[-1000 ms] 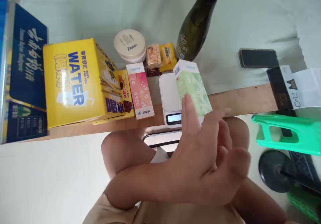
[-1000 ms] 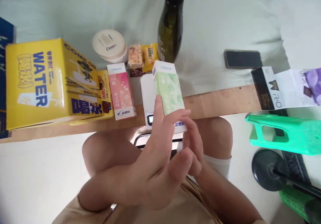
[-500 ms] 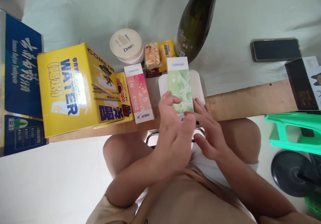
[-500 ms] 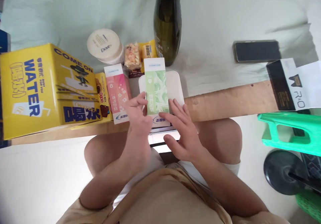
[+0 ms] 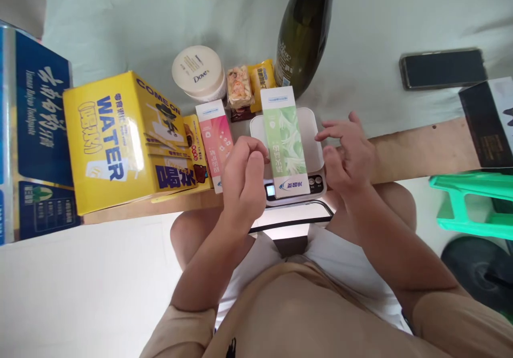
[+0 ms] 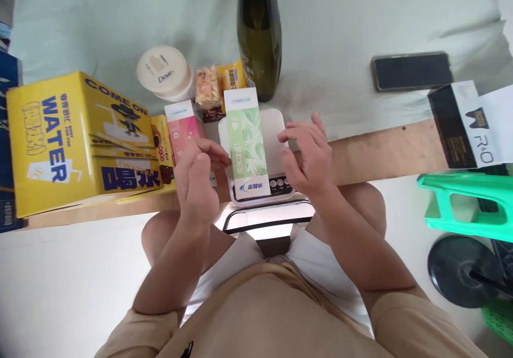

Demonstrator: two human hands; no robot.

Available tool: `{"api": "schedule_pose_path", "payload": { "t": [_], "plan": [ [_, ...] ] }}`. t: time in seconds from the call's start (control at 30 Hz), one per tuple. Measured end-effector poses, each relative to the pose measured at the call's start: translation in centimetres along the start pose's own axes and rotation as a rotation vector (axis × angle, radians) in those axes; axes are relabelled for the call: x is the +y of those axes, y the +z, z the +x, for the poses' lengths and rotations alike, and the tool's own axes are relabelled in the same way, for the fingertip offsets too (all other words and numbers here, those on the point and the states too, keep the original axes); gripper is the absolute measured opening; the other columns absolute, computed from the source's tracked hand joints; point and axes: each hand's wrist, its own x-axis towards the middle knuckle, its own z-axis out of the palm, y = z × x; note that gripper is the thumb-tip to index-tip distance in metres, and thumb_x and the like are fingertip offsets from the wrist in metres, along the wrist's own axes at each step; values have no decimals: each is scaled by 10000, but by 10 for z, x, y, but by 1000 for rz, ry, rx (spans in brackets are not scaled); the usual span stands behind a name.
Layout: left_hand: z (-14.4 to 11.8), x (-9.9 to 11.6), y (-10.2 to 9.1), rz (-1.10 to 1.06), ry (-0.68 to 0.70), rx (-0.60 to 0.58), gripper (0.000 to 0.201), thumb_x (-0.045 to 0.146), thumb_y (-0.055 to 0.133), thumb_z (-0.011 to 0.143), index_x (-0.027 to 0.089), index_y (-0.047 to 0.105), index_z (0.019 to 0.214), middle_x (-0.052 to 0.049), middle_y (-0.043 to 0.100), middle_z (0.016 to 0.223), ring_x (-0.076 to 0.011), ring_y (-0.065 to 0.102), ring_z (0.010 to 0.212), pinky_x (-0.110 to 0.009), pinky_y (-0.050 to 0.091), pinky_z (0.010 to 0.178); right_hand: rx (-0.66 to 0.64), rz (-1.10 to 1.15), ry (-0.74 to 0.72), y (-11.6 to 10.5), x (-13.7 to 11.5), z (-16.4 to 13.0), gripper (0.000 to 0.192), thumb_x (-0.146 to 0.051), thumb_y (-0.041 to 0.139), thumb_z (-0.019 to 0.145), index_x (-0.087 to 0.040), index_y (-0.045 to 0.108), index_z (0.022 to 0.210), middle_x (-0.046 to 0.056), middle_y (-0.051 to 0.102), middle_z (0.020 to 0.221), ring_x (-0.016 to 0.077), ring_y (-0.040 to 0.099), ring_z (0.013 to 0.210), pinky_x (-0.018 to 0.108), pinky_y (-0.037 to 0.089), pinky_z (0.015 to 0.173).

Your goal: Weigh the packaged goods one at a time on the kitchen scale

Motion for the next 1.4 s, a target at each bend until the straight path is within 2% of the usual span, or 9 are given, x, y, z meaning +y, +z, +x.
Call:
{"api": "schedule_pose_path", "payload": {
  "t": [0.2,0.4,0.57,0.67,0.77,0.9,1.07,1.2,1.4],
  "plan": [
    [16,1,-4,-58,188,298,413,577,603,1041,264,624,772,-3,571,684,-159,524,616,-346,373,587,61,86,115,-10,5,-17,287,-407,437,1068,-277,685,1005,15,747,908,246,776,1009,603,467,1258],
    [39,3,4,-194,312,526,187,181,551,1025,254,487,865,57,464,667,-99,317,469,-286,244,476,131,92,157,-5,3,-20,314,-435,411,1078,-286,666,971,11,706,865,225,730,854,585,516,1200],
    [44,0,5,-232,389,413,292,-51,560,744,217,447,717,36,449,671,-76,372,512,-269,274,490,125,87,173,0,2,-19,369,-480,378,1083,-286,655,937,10,708,848,207,711,799,566,545,1170],
    [40,-2,3,-196,349,326,329,-19,567,882,209,470,667,39,361,557,-79,344,466,-298,228,472,146,127,181,2,-3,-15,360,-500,414,1072,-282,666,936,-1,725,852,182,688,754,536,556,1167],
    [35,0,4,-177,325,240,395,221,514,1126,206,574,735,35,355,553,-80,381,457,-325,240,465,151,154,210,3,-8,-12,360,-525,434,1059,-283,669,934,6,734,857,177,677,760,520,551,1189],
    [31,7,9,-121,330,258,383,527,562,1118,248,636,866,41,464,623,-91,400,481,-334,298,490,139,158,226,5,-10,-14,425,-562,378,1059,-270,658,929,20,700,852,196,676,800,540,544,1188],
    [34,4,-2,50,336,251,391,434,643,1063,249,512,745,4,482,713,-128,485,618,-382,399,620,93,151,250,9,-7,-20,476,-604,340,1055,-268,658,941,54,692,885,213,675,840,475,598,998],
    [34,4,-10,58,384,172,533,528,697,991,238,371,685,28,395,621,-91,463,568,-360,358,537,61,101,290,9,-7,-20,486,-560,282,1071,-276,656,946,76,702,935,229,678,907,449,584,866],
    [28,25,3,-137,292,214,376,359,531,1071,242,540,715,9,391,588,-111,409,526,-349,282,499,82,54,282,8,-10,-17,462,-535,278,1087,-283,648,971,67,712,945,217,652,921,441,576,857]
  ]
}}
